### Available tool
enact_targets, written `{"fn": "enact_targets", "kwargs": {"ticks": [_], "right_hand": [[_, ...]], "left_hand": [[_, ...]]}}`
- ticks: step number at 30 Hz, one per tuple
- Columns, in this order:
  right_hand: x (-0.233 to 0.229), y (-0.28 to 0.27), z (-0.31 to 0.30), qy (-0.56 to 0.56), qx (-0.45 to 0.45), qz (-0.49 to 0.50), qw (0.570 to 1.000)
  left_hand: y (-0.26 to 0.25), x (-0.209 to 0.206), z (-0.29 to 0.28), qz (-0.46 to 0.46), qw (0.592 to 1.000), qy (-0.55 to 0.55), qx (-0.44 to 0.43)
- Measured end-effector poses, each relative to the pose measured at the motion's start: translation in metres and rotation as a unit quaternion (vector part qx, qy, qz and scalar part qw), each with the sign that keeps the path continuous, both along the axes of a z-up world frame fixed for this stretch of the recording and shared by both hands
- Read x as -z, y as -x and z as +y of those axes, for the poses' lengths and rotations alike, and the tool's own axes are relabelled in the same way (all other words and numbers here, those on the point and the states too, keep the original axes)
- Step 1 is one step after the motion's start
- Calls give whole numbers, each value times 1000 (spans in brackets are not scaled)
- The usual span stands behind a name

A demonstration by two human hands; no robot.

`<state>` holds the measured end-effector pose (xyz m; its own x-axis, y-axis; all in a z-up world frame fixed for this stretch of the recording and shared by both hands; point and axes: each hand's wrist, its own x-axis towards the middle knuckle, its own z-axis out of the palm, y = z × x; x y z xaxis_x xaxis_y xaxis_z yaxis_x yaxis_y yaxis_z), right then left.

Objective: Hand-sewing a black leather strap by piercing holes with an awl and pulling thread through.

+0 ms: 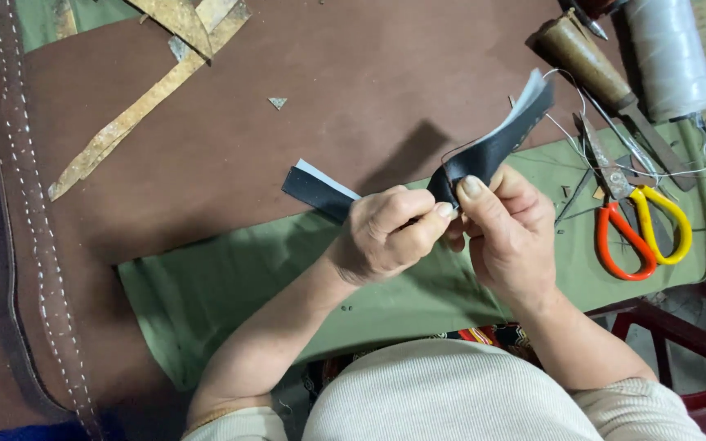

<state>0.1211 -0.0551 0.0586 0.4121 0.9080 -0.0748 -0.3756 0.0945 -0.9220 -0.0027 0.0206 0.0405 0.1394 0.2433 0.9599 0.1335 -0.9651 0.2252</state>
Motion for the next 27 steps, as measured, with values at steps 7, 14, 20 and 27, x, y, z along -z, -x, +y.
{"fn": "enact_targets", "kwargs": {"ticks": [7, 14, 20, 27], "right_hand": [[15, 1, -1, -80, 58, -44, 994], [52, -7, 3, -133, 77, -40, 987], [34, -3, 8, -131, 77, -23, 988], [-30, -9, 63, -135, 47, -46, 989]], "left_hand": [[-11, 9, -7, 8, 997, 60, 40], [-17, 36, -6, -7, 993, 89, 72], [-19, 39, -4, -14, 995, 82, 56], [-16, -33, 46, -2, 991, 114, 68]]}}
